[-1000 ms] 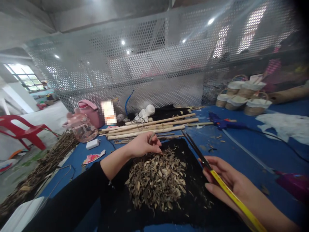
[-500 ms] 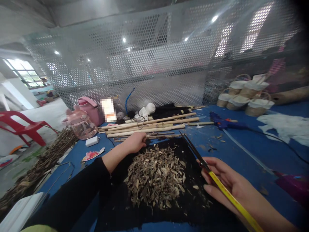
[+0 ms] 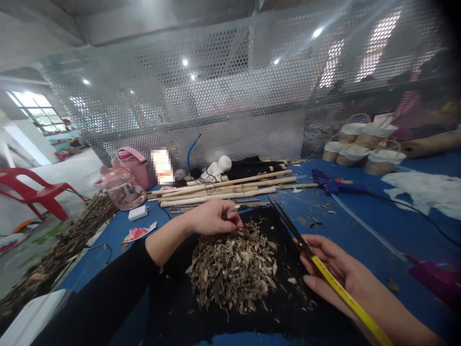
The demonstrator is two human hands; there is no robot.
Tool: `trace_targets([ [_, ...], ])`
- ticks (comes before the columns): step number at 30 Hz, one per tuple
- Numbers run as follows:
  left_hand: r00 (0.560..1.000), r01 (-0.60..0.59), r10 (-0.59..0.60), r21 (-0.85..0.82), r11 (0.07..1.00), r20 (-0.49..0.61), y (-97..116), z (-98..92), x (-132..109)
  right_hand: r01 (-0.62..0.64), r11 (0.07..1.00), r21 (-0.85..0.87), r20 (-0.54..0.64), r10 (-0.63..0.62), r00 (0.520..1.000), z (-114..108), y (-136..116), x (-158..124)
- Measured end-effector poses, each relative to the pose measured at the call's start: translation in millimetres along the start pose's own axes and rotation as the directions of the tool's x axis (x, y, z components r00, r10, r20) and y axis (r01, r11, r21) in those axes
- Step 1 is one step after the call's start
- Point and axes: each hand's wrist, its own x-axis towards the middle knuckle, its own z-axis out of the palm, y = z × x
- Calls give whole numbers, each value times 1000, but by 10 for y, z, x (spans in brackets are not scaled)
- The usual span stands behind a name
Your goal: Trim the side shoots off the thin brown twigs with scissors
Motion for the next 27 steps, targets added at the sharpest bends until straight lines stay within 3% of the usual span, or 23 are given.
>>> trace_targets([
  [2, 999, 36, -32, 84, 996, -44, -50, 11, 54, 8, 1000, 1, -19, -8, 1000, 3, 7, 0],
  [5, 986, 121, -70, 363, 924, -150, -220, 23, 172, 17, 1000, 8, -8, -17, 1000, 12, 17, -3],
  [10, 992, 96, -34, 531, 842, -125, -384, 50, 283, 21, 1000, -1, -26, -21, 999, 39, -17, -23],
  [16, 990, 100, -38, 471, 877, -139, -307, 74, 259, 6, 1000, -10, -20, -6, 1000, 39, -23, -27],
  [20, 998, 58, -50, 265, 963, -36, -212, 85, 217, 8, 1000, -10, 18, -8, 1000, 9, -19, 2],
  [23, 998, 58, -61, 80, 995, 29, -177, 77, 197, -10, 1000, 8, -16, 10, 1000, 31, -75, -9],
  [27, 998, 55, -55, 10, 998, -20, -133, 82, 162, -24, 998, 53, -112, 29, 993, 102, -182, -74],
])
